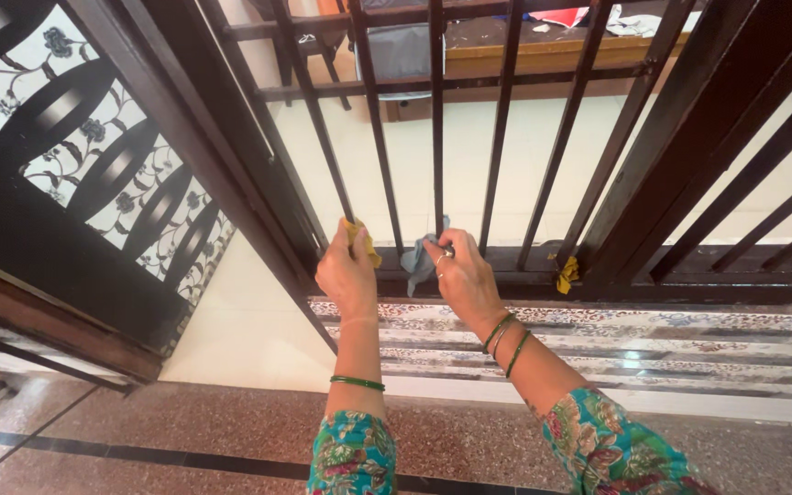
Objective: The person wipes the vertical bars and the horizontal frame of a metal grill using a cloth in each hand.
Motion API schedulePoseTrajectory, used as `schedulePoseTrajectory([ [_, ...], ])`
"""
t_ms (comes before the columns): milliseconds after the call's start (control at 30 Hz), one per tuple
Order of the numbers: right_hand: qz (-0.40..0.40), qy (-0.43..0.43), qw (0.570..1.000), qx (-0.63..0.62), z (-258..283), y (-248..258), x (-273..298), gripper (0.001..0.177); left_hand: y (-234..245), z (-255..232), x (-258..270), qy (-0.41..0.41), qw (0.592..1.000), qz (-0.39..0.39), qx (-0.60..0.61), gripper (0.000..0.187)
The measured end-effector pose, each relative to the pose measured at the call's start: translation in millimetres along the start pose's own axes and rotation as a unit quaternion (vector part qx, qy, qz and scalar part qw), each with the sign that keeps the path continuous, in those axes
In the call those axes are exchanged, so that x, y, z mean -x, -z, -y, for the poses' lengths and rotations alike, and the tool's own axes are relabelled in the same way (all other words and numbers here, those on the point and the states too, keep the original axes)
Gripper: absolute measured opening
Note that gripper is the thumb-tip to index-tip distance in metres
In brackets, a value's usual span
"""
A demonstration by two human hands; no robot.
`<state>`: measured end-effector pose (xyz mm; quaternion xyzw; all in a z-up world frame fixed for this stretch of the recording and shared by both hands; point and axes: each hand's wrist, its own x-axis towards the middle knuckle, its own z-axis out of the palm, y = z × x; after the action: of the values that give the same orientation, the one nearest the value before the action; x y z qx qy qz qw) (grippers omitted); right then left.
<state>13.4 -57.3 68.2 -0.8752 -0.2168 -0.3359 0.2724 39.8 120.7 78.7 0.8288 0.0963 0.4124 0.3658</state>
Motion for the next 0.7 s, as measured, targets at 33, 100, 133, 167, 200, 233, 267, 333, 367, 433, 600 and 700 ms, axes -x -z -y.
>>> schedulePoseTrajectory([
  [33,0.009,-0.009,1.000,-0.010,-2,-3,3,0.038,-2,4,2,0.012,1.000,0.008,-0.014,0.035],
  [100,0.036,-0.027,0.999,-0.026,-5,-6,10,0.036,-4,9,9,0.039,0.998,0.034,-0.029,0.034],
  [133,0.053,-0.034,0.998,-0.031,-6,-5,13,0.035,-4,11,12,0.053,0.997,0.052,-0.031,0.033],
  [167,0.070,-0.042,0.996,-0.037,-7,-3,16,0.035,-3,11,15,0.068,0.995,0.069,-0.033,0.031],
  [200,0.065,-0.034,0.997,-0.038,-7,1,18,0.036,-2,9,19,0.058,0.998,0.026,-0.006,0.031],
  [233,0.060,-0.026,0.997,-0.038,-6,7,20,0.038,0,4,24,0.048,0.999,-0.017,0.021,0.031],
  [267,0.055,-0.017,0.998,-0.039,-4,14,19,0.040,0,-3,26,0.038,0.996,-0.060,0.048,0.030],
  [333,-0.051,0.009,0.999,-0.009,-3,34,13,0.046,1,-23,29,-0.036,0.986,-0.121,0.106,0.031],
  [367,-0.103,0.022,0.994,0.006,-2,44,8,0.049,2,-33,30,-0.072,0.977,-0.151,0.134,0.031],
  [433,-0.143,-0.001,0.989,0.028,-3,63,-10,0.048,-1,-51,24,-0.104,0.980,-0.120,0.116,0.032],
  [600,-0.170,0.041,0.982,0.079,-6,92,-40,0.053,-14,-77,4,-0.084,0.994,-0.045,0.062,0.037],
  [700,-0.115,0.021,0.992,0.043,-17,82,-36,0.052,-17,-77,4,-0.061,0.995,-0.026,0.070,0.029],
])
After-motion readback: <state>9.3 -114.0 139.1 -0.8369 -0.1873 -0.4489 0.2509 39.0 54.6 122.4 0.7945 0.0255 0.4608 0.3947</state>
